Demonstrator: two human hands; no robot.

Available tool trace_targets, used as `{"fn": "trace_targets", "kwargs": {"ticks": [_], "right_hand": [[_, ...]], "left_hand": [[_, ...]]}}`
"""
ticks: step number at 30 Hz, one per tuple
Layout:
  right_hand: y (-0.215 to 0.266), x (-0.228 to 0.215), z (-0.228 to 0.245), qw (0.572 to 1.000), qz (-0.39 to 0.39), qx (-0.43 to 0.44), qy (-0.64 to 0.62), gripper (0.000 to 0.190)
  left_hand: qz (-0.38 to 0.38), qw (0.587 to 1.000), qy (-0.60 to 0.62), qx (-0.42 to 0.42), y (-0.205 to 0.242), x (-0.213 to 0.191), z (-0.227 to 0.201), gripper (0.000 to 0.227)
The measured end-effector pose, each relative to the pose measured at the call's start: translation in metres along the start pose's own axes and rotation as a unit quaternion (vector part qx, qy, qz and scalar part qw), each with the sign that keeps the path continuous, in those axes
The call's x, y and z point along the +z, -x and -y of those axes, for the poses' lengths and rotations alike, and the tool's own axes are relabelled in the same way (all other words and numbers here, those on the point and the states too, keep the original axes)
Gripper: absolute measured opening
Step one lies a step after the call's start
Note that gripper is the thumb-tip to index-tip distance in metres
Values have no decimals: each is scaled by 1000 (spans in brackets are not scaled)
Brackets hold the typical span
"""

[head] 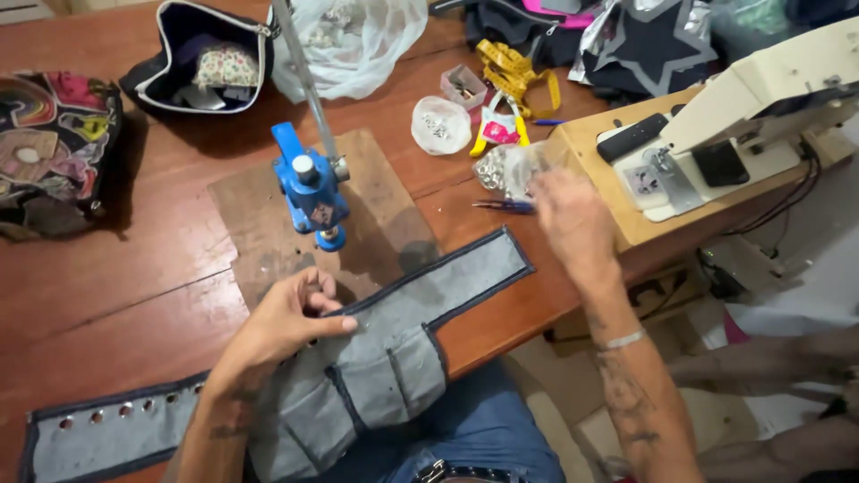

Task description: The person installs metal rivets onto a grey fabric belt using a blue manual rivet press. They repeatedly position the fabric under the press, insert the rivets, and pull the lever to secure them in place.

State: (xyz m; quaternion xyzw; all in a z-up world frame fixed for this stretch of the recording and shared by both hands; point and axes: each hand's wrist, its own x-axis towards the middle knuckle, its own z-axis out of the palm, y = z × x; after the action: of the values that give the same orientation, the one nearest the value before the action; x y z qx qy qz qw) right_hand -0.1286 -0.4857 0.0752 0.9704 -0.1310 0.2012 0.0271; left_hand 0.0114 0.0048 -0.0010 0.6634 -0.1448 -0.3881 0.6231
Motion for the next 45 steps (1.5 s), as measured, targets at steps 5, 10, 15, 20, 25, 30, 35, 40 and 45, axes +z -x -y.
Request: {"fn": "trace_targets", "kwargs": {"ticks": [5,10,15,20,25,30,35,40,45], "right_hand": [[-51,53,-50,991,123,-54,-7,26],[-62,61,-50,973,188,-133,-20,41],[-64,69,-69,993,48,-107,24,16],[-55,36,-43,989,-18,-82,-120,28],[-43,-15,24,914,-185,24,-359,16],[-36,22,116,733,-128,175,-645,17],[-35,23,232,747,-79,73,-656,28],[-35,50,272,693,-21,129,-709,40],[-30,34,283,636,12,133,-760,74]], "left_hand": [[42,998,-42,-9,14,6,-19,59],[52,995,-84,11,10,3,-12,57],[56,994,-88,21,6,9,-13,52],[51,996,-77,19,9,11,-17,50],[54,995,-88,3,14,11,-28,50],[66,989,-129,26,7,6,-24,52],[56,993,-104,31,13,12,-21,51],[59,992,-102,38,13,10,-24,50],[63,988,-131,46,5,11,-18,49]]}}
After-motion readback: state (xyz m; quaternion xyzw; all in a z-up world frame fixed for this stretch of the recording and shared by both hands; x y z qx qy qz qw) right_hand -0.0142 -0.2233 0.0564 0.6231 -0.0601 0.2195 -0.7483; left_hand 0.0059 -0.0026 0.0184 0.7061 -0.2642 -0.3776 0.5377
